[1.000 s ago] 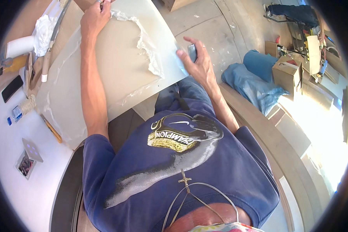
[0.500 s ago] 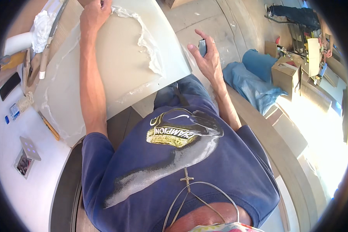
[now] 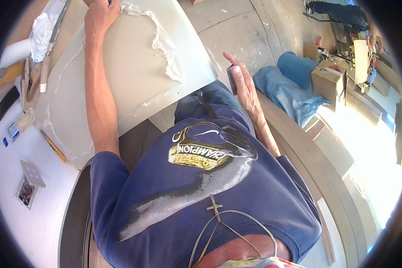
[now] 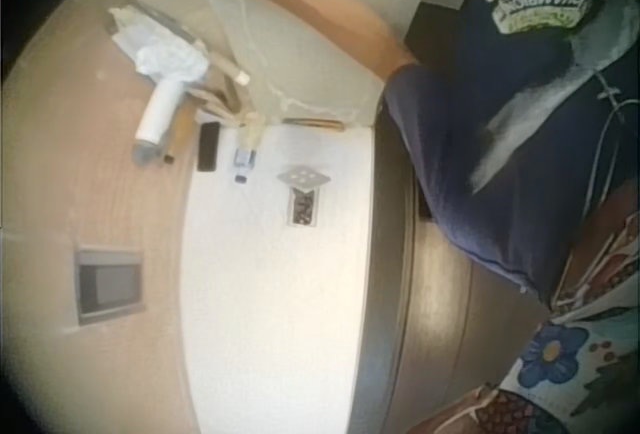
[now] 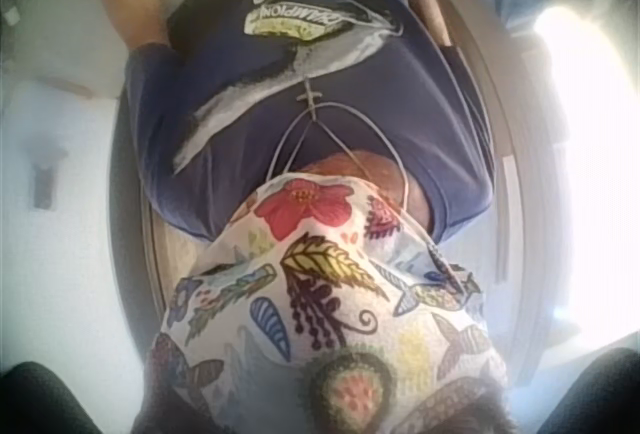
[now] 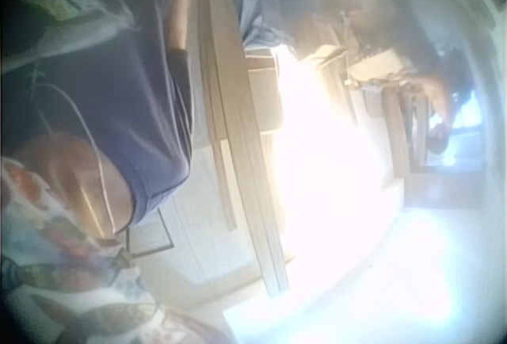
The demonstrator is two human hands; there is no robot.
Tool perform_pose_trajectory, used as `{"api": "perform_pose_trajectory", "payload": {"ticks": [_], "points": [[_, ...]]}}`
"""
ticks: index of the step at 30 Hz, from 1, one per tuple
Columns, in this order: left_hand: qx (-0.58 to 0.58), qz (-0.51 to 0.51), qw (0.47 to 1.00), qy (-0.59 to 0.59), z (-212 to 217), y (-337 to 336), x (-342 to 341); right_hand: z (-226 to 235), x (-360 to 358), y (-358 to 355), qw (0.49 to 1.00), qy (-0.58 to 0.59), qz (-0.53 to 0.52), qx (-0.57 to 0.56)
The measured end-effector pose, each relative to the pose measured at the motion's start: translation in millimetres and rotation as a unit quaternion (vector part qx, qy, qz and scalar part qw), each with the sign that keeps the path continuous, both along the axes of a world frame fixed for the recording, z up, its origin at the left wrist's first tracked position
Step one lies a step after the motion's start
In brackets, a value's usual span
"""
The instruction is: The person scrapes excess material from the edge and surface of a light-colored rectangular panel using a metal blade, then rubs the edge with a small sanding block.
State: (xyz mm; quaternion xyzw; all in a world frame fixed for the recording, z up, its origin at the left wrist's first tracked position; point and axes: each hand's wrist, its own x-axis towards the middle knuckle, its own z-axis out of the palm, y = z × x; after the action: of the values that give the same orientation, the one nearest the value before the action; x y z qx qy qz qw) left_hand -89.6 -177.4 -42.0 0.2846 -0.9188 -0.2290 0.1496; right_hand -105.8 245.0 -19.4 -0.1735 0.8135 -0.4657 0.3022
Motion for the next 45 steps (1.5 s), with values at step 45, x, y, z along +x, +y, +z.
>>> {"api": "perform_pose_trajectory", "payload": {"ticks": [45], "points": [[0.042,0.027,0.999,-0.014,10,6,-3,5,28,-32,0.988,0.098,0.029,0.115]]}}
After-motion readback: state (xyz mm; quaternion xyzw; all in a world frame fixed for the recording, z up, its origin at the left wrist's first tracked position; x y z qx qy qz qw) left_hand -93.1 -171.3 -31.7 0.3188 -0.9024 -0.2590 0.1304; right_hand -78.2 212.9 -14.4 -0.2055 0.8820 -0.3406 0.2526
